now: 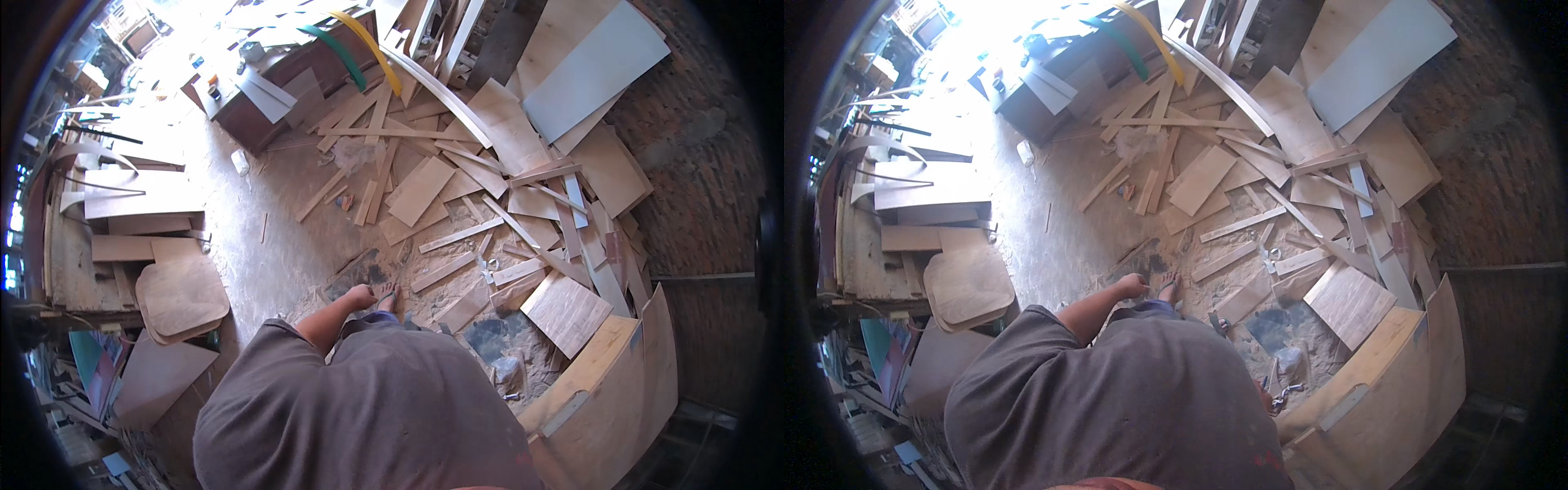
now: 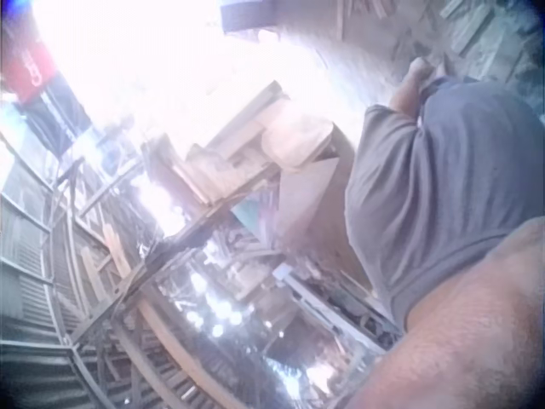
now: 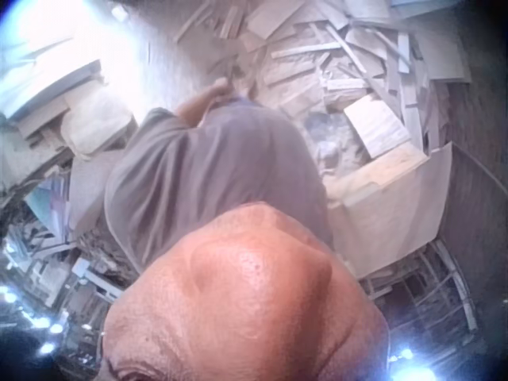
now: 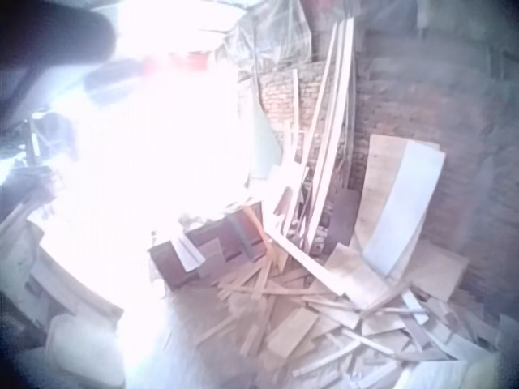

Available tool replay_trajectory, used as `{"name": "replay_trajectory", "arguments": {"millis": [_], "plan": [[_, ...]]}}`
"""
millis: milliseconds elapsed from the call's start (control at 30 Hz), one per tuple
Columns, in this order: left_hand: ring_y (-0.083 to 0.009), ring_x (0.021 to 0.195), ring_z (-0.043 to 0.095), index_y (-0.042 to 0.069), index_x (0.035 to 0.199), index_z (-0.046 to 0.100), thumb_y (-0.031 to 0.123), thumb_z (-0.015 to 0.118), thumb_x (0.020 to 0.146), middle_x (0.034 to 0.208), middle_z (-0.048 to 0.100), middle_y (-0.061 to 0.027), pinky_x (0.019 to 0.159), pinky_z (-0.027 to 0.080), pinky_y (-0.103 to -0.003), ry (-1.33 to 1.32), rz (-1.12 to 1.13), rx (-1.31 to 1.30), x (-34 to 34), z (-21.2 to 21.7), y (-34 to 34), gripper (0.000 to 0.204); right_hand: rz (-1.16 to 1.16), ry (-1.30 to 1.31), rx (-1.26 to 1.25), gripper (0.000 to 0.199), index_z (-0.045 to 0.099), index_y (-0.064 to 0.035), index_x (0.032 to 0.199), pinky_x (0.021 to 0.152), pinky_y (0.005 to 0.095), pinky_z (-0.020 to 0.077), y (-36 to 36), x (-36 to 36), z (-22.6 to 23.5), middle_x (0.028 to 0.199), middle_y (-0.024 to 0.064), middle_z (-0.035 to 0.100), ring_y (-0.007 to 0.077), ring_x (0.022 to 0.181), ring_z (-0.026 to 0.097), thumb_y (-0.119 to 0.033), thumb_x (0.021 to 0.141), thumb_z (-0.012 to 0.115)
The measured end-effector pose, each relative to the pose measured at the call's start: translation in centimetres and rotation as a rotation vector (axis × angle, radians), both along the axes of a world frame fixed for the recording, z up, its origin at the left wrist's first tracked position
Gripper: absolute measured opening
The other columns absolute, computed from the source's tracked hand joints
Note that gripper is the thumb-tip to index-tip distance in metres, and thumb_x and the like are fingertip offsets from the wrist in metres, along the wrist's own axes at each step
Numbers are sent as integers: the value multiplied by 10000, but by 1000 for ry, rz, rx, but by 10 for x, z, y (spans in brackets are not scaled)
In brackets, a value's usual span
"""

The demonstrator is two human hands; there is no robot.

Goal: The person selects thin wooden strips from a pile, measures and marks them on a workbench, and then uses a hammer to nail the pieces together to form a frame.

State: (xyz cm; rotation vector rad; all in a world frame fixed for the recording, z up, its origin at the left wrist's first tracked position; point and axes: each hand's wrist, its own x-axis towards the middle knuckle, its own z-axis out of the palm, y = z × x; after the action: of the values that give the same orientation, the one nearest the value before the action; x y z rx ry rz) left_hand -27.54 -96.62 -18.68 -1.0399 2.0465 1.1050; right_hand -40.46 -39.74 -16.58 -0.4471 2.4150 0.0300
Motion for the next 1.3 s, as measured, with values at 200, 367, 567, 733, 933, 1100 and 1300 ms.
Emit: {"name": "replay_trajectory", "arguments": {"millis": [200,367,567,733,933,1100,1300], "plan": [[-295,918,667,41,1021,693,347,662,768,979,694,-162,814,517,-384,79,86,-49,-8,-6,-79,399,-565,-83,-177,313,679,-231,1039,737,448,486,-62,-3,28,794,254,638,425,824,636,-473,853,611],[-281,923,666,45,1005,695,320,669,773,988,694,-156,803,520,-365,37,57,-24,-13,1,-100,361,-571,-38,-201,277,679,-254,1022,717,452,486,-89,2,37,769,244,633,426,812,635,-469,865,601],[-300,947,662,94,940,720,305,637,739,981,697,-144,842,513,-384,-37,21,4,2,-24,-93,303,-226,112,-231,237,679,-282,1001,693,457,487,-93,21,2,740,231,627,428,797,633,-464,880,590],[-297,954,660,90,974,716,330,664,737,985,697,-147,854,505,-381,46,-137,28,-22,-41,-69,341,-426,109,-182,372,698,-155,947,642,437,485,-68,55,-28,741,206,648,373,752,653,-504,840,627],[-224,788,674,21,972,701,314,669,778,845,704,-130,746,514,-369,59,-27,153,-4,-44,-98,353,-973,-157,-308,591,638,54,836,561,349,509,-159,35,83,782,164,650,228,699,663,-513,711,748],[-228,761,666,12,972,696,312,661,786,822,696,-136,727,513,-369,25,-118,85,-14,-41,-126,355,-1177,-174,-375,571,613,41,907,504,329,536,-155,64,64,798,114,633,195,634,647,-467,703,774],[-220,700,652,-10,982,686,302,637,796,781,678,-137,671,507,-353,29,-72,142,-27,-23,-129,367,-1241,-158,-383,556,632,30,946,517,323,547,-159,80,64,827,113,642,196,651,650,-446,701,782]]}}
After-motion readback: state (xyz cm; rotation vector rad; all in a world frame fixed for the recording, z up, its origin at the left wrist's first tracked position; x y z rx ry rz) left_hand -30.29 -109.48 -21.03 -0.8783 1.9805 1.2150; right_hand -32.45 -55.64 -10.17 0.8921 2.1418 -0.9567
